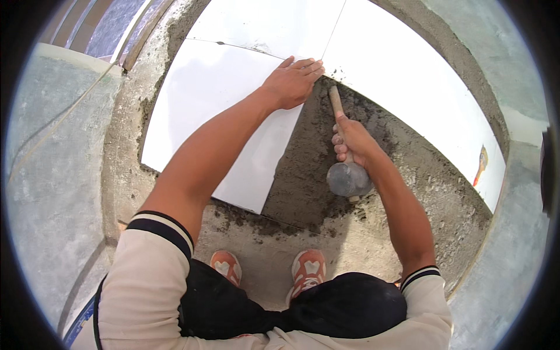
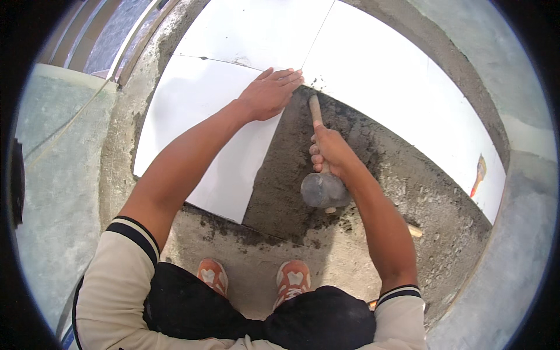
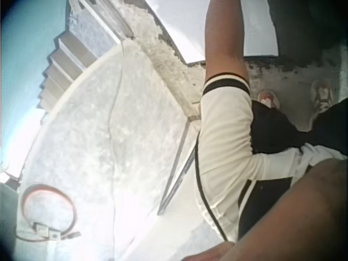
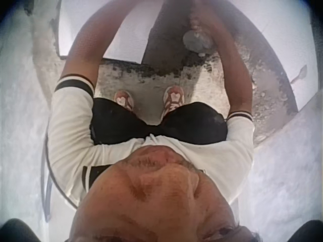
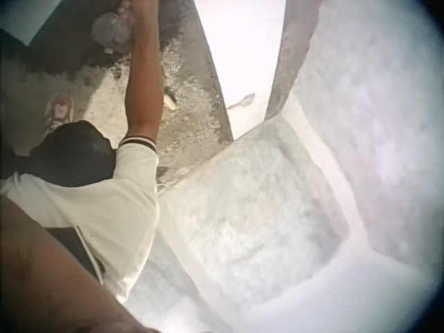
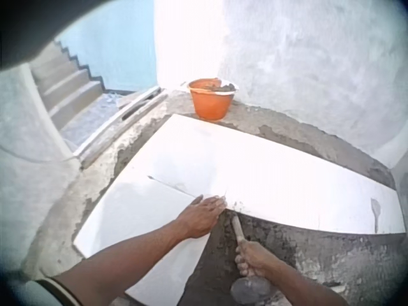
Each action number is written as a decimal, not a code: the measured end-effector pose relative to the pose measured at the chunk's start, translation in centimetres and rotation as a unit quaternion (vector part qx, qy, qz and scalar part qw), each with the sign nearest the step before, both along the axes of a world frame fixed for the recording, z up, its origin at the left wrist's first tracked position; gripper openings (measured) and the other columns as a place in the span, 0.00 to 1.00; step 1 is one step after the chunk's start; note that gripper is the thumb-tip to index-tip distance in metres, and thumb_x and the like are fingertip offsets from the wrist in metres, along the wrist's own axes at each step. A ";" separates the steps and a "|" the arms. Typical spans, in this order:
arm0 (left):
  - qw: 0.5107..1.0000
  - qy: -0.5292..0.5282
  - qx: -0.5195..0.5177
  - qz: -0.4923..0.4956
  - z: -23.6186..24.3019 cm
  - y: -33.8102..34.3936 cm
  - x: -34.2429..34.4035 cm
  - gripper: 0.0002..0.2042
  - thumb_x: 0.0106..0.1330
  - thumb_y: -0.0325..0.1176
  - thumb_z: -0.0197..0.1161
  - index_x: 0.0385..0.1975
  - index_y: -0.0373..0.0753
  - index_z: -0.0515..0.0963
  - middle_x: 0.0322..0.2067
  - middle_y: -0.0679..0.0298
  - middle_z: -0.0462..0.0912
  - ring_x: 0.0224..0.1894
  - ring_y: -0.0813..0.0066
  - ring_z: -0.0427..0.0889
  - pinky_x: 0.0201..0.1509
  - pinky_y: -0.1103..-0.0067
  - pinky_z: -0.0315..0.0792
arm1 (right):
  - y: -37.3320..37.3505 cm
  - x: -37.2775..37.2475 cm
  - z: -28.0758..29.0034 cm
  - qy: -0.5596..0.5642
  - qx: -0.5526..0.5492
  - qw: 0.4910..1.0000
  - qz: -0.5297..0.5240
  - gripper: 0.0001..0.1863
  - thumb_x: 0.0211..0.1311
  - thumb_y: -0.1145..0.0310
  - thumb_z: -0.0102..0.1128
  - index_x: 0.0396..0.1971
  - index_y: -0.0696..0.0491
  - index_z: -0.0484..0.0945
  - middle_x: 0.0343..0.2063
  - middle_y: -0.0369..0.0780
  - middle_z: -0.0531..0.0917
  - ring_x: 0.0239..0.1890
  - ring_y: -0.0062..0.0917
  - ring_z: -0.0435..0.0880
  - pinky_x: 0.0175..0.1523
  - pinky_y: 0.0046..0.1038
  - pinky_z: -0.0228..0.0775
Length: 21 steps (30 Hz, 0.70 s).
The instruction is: The person spreads cement on the floor using a trowel, places white tiles onto the cement, and taps them with a rubber mallet to level them. The person also measures the floor area with a tape measure.
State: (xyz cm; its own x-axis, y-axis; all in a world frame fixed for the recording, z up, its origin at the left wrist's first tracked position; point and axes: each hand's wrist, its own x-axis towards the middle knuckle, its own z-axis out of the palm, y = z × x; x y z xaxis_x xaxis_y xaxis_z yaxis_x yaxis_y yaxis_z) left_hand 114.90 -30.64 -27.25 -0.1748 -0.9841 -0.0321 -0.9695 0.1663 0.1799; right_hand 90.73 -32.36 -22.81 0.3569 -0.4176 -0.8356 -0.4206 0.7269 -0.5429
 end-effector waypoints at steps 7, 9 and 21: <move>1.000 0.018 -0.004 -0.005 0.3 0.1 -0.3 0.27 0.80 0.36 0.49 0.78 0.45 0.60 0.80 0.67 0.58 0.82 0.68 0.53 0.85 0.57 0.49 | 0.9 -0.4 0.8 0.004 -0.019 0.999 0.033 0.25 0.82 0.41 0.46 0.41 0.52 0.66 0.20 0.30 0.66 0.14 0.16 0.64 0.18 0.26 0.62; 1.000 0.004 -0.007 -0.003 0.5 -0.1 0.1 0.27 0.80 0.35 0.49 0.78 0.44 0.60 0.80 0.67 0.58 0.82 0.68 0.52 0.85 0.57 0.49 | -0.7 0.6 0.4 0.007 0.010 1.000 0.016 0.25 0.82 0.42 0.46 0.44 0.53 0.67 0.21 0.30 0.66 0.14 0.17 0.64 0.19 0.27 0.63; 1.000 0.004 0.028 -0.002 0.9 0.0 0.6 0.26 0.80 0.35 0.48 0.77 0.43 0.61 0.79 0.65 0.59 0.82 0.67 0.55 0.85 0.57 0.51 | -0.6 0.5 0.9 -0.028 0.039 0.999 -0.018 0.23 0.83 0.44 0.44 0.41 0.53 0.66 0.21 0.31 0.67 0.15 0.19 0.65 0.20 0.28 0.63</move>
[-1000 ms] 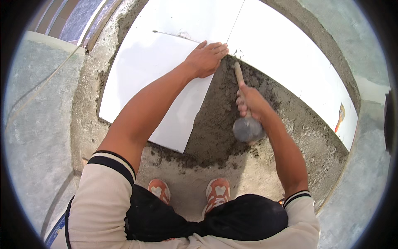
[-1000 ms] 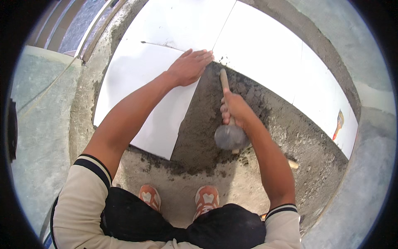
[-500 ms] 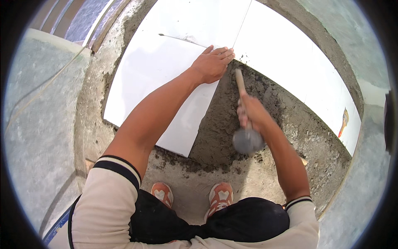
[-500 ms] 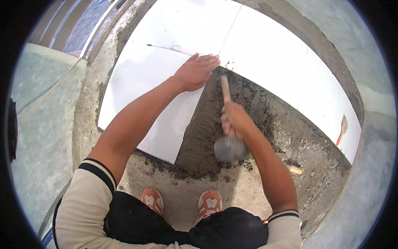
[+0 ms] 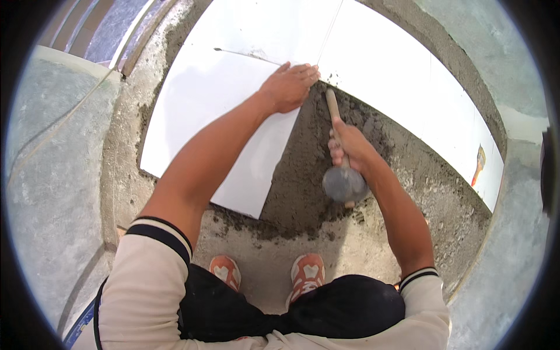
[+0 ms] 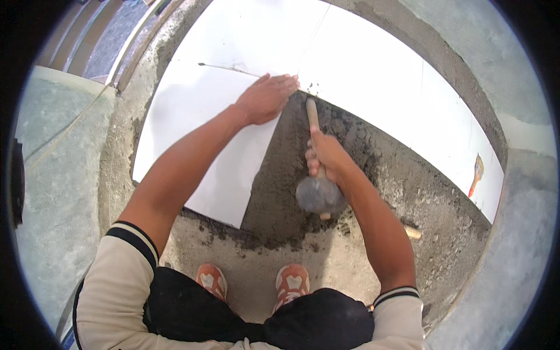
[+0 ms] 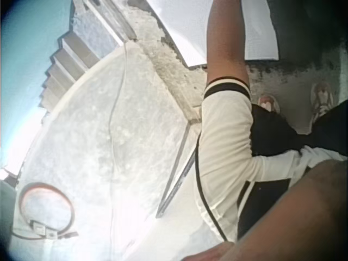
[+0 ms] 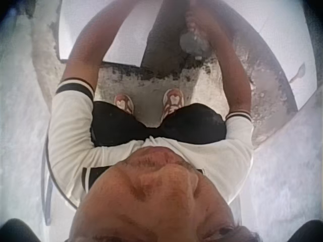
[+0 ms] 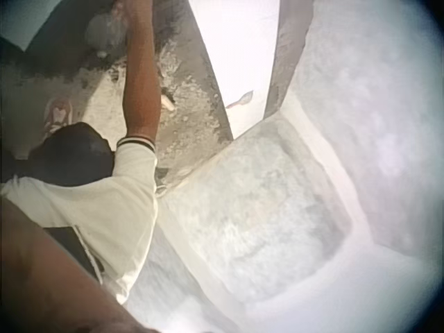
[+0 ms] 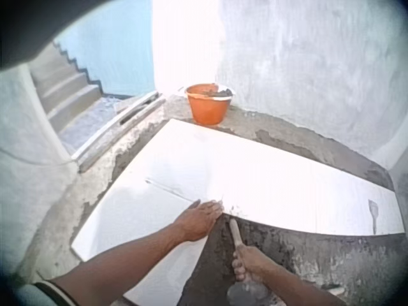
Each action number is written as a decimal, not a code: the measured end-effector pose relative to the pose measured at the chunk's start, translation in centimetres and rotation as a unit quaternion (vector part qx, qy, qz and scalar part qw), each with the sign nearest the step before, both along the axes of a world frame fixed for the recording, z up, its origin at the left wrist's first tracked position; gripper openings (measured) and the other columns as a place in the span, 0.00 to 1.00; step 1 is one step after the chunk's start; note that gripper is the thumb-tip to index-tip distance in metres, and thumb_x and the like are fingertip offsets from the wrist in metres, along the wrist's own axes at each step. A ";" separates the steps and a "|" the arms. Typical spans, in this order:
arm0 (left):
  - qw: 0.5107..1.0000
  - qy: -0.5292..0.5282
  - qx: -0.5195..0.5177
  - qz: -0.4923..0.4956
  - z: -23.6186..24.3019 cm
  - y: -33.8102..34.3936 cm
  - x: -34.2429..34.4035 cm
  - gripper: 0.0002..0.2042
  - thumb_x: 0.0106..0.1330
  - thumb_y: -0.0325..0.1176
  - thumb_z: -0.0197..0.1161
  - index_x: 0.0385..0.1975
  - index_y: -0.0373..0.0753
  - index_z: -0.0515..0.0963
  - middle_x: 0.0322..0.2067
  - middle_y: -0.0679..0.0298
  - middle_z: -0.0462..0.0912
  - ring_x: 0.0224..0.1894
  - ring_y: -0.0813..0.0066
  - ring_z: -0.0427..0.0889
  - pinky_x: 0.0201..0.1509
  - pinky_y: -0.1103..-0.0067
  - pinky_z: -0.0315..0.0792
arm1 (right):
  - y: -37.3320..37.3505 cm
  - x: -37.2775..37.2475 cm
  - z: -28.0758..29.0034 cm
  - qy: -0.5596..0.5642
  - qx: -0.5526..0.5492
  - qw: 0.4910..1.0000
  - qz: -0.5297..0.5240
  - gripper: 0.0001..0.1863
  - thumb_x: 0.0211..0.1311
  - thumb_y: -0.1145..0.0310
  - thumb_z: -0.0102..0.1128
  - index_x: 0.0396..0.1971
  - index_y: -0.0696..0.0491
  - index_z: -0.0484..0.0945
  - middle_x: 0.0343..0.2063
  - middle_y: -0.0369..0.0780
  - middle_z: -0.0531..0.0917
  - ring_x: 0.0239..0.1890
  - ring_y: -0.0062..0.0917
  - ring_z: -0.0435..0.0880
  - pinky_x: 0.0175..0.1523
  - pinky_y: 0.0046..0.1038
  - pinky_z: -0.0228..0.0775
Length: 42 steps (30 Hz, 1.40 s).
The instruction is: The person spreads cement on the floor using a trowel, places white tiles onto the cement, and taps them with a rubber mallet to level them. The person also measures the floor area with a tape measure.
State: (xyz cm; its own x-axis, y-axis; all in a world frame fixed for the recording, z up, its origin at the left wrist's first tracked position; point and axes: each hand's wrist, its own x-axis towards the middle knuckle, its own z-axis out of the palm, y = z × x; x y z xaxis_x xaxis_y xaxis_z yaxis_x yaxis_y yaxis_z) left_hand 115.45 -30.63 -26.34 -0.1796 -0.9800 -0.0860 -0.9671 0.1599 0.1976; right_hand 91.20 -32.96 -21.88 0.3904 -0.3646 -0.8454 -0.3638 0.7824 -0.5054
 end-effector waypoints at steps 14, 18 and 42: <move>1.000 0.019 -0.006 -0.009 -0.1 -0.6 0.4 0.25 0.83 0.37 0.44 0.78 0.46 0.60 0.80 0.64 0.55 0.82 0.67 0.52 0.86 0.59 0.49 | 5.7 -7.2 9.2 0.023 -0.118 0.993 0.003 0.23 0.79 0.43 0.55 0.40 0.51 0.70 0.21 0.30 0.70 0.18 0.18 0.71 0.24 0.25 0.70; 0.999 0.043 -0.006 0.025 -0.1 0.7 0.9 0.24 0.84 0.40 0.44 0.77 0.47 0.63 0.78 0.58 0.58 0.81 0.61 0.54 0.85 0.61 0.54 | 8.0 -13.6 14.3 0.112 -0.444 0.888 0.047 0.23 0.79 0.46 0.57 0.45 0.55 0.79 0.25 0.34 0.79 0.23 0.18 0.76 0.29 0.25 0.72; 0.998 0.003 0.021 0.058 1.9 1.1 -1.0 0.27 0.85 0.48 0.40 0.79 0.47 0.60 0.78 0.55 0.57 0.79 0.54 0.57 0.83 0.62 0.58 | -0.1 -8.7 2.3 0.161 -0.500 0.851 0.013 0.32 0.83 0.54 0.49 0.77 0.58 0.62 0.24 0.35 0.77 0.20 0.15 0.73 0.22 0.25 0.62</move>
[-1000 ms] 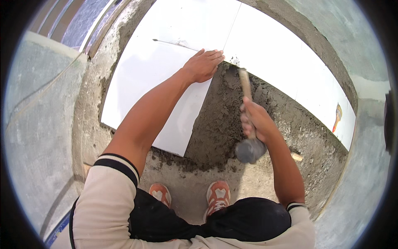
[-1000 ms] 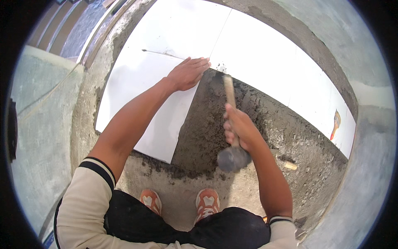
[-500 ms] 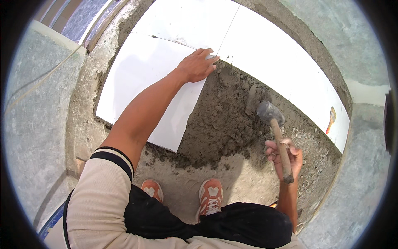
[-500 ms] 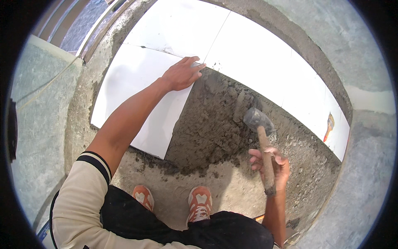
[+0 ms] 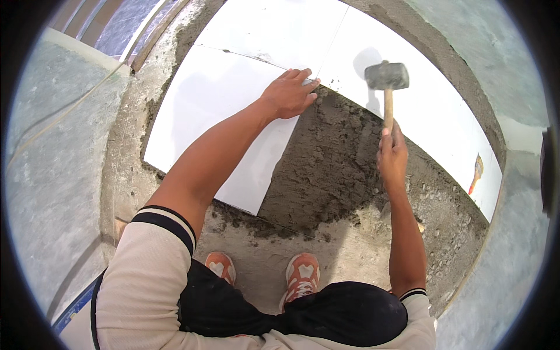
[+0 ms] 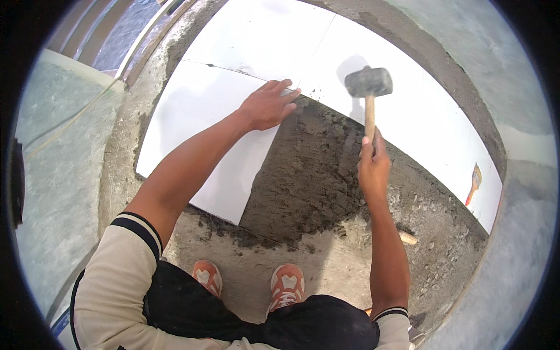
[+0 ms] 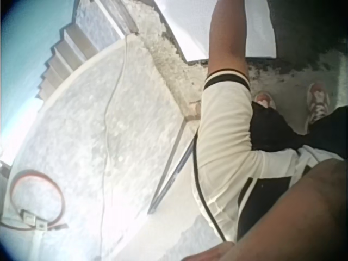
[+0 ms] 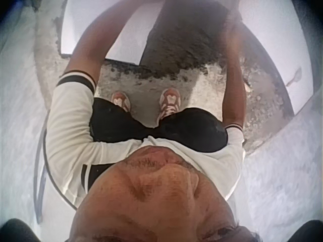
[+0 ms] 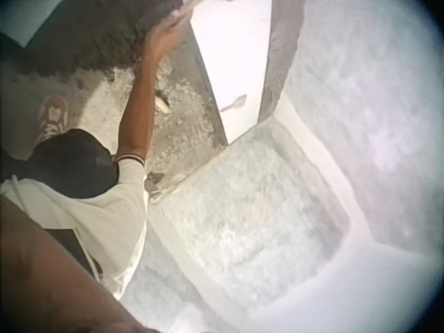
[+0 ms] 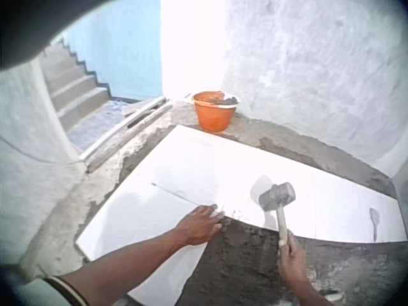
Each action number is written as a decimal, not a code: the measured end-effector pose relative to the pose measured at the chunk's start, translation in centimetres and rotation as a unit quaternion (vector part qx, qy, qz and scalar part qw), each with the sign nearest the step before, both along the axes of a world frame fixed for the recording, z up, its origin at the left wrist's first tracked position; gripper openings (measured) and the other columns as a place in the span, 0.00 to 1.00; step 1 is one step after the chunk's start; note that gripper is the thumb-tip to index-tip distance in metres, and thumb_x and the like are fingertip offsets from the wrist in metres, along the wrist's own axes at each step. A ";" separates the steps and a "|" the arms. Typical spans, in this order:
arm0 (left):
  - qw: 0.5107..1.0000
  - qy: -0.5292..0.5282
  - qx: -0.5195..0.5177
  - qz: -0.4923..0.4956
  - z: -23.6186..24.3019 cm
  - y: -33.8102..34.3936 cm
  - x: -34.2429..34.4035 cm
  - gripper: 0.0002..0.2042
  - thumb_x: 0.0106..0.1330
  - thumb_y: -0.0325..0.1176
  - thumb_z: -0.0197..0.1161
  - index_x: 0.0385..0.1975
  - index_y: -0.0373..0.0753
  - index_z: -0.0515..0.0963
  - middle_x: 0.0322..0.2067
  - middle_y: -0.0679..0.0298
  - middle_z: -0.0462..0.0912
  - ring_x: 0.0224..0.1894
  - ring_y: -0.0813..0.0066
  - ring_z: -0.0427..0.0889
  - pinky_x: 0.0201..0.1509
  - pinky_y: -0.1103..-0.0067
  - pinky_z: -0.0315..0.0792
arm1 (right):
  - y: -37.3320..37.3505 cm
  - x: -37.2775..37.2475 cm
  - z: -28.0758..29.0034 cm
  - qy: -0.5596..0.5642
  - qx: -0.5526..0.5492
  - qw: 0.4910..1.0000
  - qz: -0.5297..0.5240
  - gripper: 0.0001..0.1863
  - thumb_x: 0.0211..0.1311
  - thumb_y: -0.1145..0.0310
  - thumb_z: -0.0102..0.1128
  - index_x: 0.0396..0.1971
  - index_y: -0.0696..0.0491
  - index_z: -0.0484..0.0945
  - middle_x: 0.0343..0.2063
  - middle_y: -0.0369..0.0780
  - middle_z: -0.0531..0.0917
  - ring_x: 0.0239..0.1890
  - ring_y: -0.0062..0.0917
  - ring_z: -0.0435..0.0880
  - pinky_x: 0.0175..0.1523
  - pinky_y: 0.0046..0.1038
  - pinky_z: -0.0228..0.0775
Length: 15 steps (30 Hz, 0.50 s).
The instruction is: The person spreads cement on the floor using a trowel, places white tiles onto the cement, and taps them with a rubber mallet to level them. The person also measures the floor area with a tape measure.
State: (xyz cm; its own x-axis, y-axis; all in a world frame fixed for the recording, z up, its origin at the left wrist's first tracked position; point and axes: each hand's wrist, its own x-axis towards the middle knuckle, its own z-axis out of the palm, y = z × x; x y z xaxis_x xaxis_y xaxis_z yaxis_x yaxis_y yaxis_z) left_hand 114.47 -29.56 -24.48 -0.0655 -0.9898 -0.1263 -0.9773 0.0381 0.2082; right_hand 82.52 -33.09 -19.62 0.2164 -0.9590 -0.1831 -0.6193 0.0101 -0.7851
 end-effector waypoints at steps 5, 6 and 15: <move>1.000 0.004 -0.006 -0.009 -0.1 -0.2 -0.1 0.27 0.84 0.47 0.39 0.79 0.46 0.60 0.78 0.54 0.57 0.79 0.53 0.57 0.83 0.62 0.58 | -2.6 1.0 -3.3 0.113 -0.112 0.987 0.032 0.33 0.84 0.50 0.45 0.77 0.57 0.64 0.22 0.40 0.79 0.22 0.21 0.75 0.27 0.32 0.66; 1.000 0.003 -0.006 -0.009 -0.2 -0.2 0.0 0.27 0.84 0.47 0.39 0.79 0.46 0.61 0.78 0.54 0.58 0.79 0.53 0.57 0.83 0.62 0.58 | -2.8 0.9 -3.7 0.140 -0.117 0.982 0.050 0.33 0.84 0.50 0.45 0.77 0.56 0.64 0.23 0.40 0.80 0.23 0.22 0.76 0.28 0.32 0.67; 0.999 0.004 -0.027 -0.017 -0.4 0.0 -0.1 0.27 0.84 0.46 0.41 0.77 0.44 0.63 0.76 0.52 0.60 0.76 0.53 0.61 0.81 0.62 0.59 | -2.0 1.7 -3.6 0.116 -0.134 0.984 0.007 0.29 0.84 0.53 0.45 0.77 0.52 0.66 0.25 0.42 0.82 0.26 0.25 0.80 0.33 0.36 0.72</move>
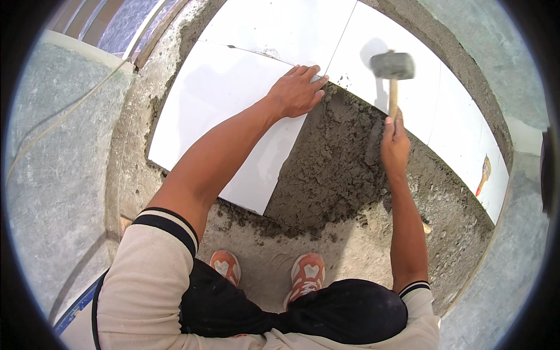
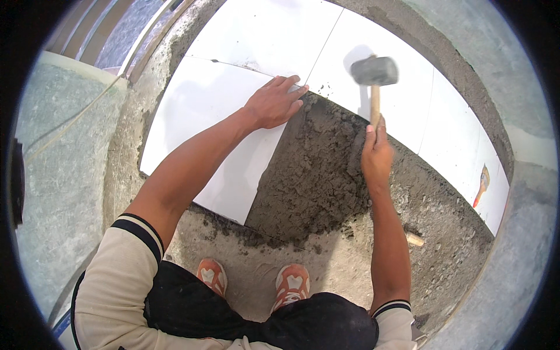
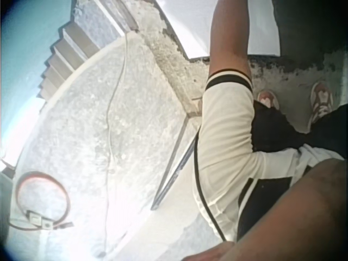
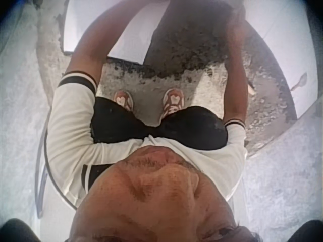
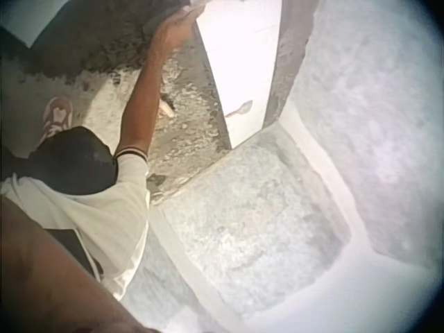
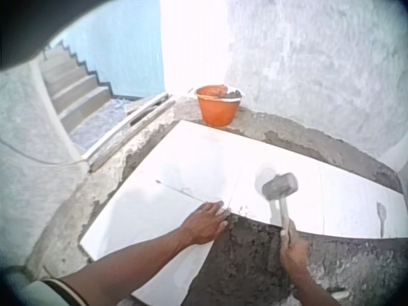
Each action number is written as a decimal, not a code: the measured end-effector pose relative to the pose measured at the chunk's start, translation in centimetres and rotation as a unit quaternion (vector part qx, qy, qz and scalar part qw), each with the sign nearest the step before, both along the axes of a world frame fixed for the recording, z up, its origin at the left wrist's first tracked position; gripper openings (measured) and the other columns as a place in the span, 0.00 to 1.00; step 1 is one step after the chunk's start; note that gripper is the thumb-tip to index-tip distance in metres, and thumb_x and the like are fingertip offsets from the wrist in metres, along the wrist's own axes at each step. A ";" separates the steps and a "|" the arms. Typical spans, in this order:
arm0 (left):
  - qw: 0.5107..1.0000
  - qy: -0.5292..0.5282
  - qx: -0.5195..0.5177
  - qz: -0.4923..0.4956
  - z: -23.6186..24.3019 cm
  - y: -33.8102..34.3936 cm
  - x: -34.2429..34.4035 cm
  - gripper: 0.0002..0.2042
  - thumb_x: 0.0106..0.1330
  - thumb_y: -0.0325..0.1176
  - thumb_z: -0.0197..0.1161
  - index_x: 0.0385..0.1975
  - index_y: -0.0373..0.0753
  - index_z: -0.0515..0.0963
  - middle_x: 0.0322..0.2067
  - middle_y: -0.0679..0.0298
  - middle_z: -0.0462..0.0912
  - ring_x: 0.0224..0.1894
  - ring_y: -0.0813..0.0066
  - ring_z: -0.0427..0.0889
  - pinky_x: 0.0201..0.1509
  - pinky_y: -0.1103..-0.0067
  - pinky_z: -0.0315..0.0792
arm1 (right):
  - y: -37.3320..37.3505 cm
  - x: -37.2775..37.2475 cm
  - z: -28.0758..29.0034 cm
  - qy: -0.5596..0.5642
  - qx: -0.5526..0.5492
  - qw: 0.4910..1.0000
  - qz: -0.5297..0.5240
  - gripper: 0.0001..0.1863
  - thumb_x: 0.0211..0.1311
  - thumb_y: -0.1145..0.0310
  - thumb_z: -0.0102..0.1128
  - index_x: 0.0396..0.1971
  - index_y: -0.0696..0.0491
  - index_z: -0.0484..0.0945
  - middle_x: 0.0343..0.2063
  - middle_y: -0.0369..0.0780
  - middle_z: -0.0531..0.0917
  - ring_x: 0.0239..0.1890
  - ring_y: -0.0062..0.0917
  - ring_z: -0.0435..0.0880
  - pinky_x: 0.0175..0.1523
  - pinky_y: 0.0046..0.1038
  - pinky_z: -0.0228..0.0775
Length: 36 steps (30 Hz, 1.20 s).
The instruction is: The person spreads cement on the floor using a trowel, places white tiles onto the cement, and taps them with a rubber mallet to level them. The person also measures the floor area with a tape measure.
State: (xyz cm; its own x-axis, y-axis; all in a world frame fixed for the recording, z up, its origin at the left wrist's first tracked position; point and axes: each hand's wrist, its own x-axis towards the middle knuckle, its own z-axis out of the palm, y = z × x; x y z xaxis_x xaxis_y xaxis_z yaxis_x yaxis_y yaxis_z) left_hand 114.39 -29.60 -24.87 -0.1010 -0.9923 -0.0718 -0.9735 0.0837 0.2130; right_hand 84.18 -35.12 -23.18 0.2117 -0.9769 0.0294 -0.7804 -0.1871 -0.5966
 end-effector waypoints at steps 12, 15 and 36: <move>0.999 0.028 0.010 0.013 -0.3 -0.3 0.8 0.26 0.84 0.45 0.41 0.77 0.44 0.63 0.77 0.56 0.59 0.78 0.56 0.59 0.82 0.62 0.59 | -1.3 -1.9 2.3 -0.027 0.087 0.996 -0.006 0.31 0.84 0.53 0.46 0.77 0.55 0.64 0.26 0.37 0.79 0.23 0.20 0.76 0.28 0.30 0.69; 0.996 0.086 0.001 0.021 -1.3 0.0 2.3 0.26 0.84 0.45 0.41 0.76 0.41 0.64 0.76 0.57 0.61 0.78 0.59 0.60 0.82 0.63 0.59 | 2.5 -3.4 3.3 -0.182 0.141 0.972 -0.034 0.31 0.84 0.56 0.48 0.78 0.55 0.61 0.26 0.32 0.74 0.22 0.14 0.71 0.23 0.23 0.64; 0.991 0.097 -0.087 -0.005 -1.5 0.2 -3.4 0.29 0.84 0.50 0.39 0.74 0.35 0.66 0.74 0.53 0.67 0.80 0.59 0.59 0.85 0.61 0.48 | 8.3 -7.0 2.9 -0.194 0.147 0.969 -0.043 0.31 0.83 0.58 0.50 0.78 0.57 0.61 0.25 0.30 0.72 0.20 0.10 0.67 0.22 0.19 0.62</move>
